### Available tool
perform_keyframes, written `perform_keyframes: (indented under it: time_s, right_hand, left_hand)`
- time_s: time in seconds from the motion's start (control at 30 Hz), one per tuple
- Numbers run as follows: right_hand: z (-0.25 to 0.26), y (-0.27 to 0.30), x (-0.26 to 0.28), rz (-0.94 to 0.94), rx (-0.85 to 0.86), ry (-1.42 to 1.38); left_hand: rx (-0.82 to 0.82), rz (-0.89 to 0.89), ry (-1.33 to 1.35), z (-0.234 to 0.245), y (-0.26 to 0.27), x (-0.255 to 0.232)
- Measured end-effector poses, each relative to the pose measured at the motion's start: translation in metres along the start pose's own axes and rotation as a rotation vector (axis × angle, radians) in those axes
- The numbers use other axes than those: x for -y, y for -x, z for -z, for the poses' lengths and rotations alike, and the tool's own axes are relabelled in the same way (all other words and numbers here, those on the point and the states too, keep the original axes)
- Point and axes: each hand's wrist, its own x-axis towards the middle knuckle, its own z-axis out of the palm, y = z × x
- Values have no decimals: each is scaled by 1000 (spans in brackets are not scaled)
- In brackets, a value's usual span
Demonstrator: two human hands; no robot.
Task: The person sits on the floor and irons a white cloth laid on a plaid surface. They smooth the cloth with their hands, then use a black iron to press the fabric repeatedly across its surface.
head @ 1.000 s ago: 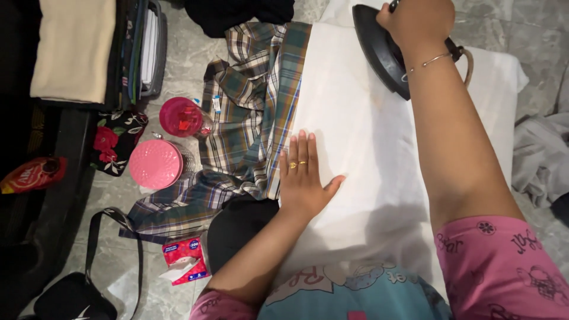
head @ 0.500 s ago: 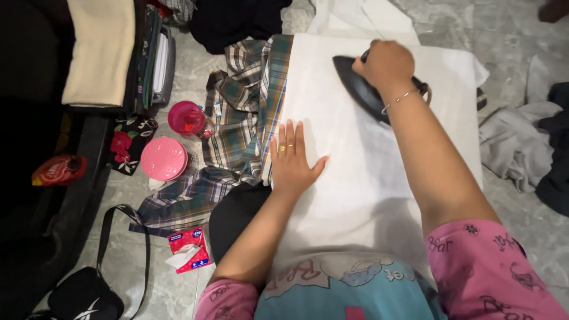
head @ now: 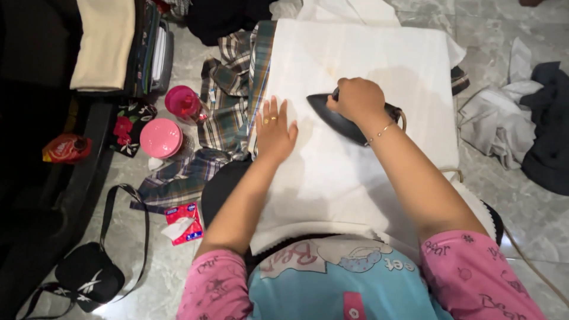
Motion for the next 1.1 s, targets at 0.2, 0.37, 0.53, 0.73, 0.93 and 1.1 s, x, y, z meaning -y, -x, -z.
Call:
perform_keyframes:
  time_s: [0.2, 0.37, 0.53, 0.73, 0.93, 1.1]
  right_hand:
    - [4, 49, 9, 50, 58, 16]
    - [5, 80, 17, 66, 117, 11]
    - [-7, 103, 1, 129, 179, 46]
    - [-2, 106, -21, 28, 106, 98]
    - [-23, 75, -57, -26, -153, 160]
    - [-31, 38, -88, 28, -417, 195]
  left_hand:
    - [4, 153, 141, 15, -25, -13]
    - [-131, 25, 239, 17, -49, -27]
    - [-4, -49, 6, 8, -54, -26]
    - [34, -55, -16, 22, -48, -33]
    - [97, -48, -46, 36, -41, -38]
    - [161, -32, -62, 44, -42, -41]
